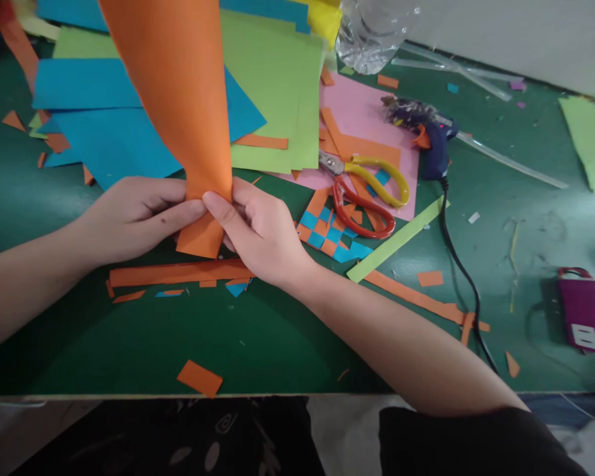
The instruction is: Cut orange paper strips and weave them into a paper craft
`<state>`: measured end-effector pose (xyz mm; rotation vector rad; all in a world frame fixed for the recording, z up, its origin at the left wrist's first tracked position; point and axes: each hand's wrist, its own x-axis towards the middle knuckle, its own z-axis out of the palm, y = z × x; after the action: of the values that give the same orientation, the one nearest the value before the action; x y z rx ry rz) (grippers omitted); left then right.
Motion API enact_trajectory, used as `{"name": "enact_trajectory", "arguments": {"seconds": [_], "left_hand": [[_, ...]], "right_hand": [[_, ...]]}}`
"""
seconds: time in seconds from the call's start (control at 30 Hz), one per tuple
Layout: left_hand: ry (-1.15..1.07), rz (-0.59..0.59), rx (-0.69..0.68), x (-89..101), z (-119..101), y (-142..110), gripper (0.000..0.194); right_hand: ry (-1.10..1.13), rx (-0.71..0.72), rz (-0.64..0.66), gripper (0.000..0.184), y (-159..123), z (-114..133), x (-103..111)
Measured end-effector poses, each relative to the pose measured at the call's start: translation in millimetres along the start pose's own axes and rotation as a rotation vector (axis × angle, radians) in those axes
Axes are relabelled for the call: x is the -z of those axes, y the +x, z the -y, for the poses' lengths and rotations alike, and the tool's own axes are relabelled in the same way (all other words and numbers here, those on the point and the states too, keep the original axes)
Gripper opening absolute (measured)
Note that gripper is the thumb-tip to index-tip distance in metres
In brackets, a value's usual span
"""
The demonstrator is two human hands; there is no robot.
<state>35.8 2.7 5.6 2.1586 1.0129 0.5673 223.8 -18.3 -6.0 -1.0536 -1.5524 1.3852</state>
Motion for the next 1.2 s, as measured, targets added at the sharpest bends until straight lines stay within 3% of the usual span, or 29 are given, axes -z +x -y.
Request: {"name": "enact_trajectory", "arguments": {"seconds": [0.27, 0.53, 1.2], "left_hand": [[-0.047, 0.006, 0.007, 1.5, -1.8, 2.8, 0.039], [-0.014, 0.064, -0.09, 1.2, -3.2, 2.9, 0.031], [-0.014, 0.056, -0.067, 0.5, -4.2, 3.7, 0.033]], "right_hand": [[-0.019, 0.02, -0.005, 0.037, 0.0, 1.7, 2.0], [0.03, 0.029, -0.074, 0.031, 1.8, 0.6, 1.9], [0.144, -0.08, -0.013, 0.033, 2.2, -1.3, 2.5]]}}
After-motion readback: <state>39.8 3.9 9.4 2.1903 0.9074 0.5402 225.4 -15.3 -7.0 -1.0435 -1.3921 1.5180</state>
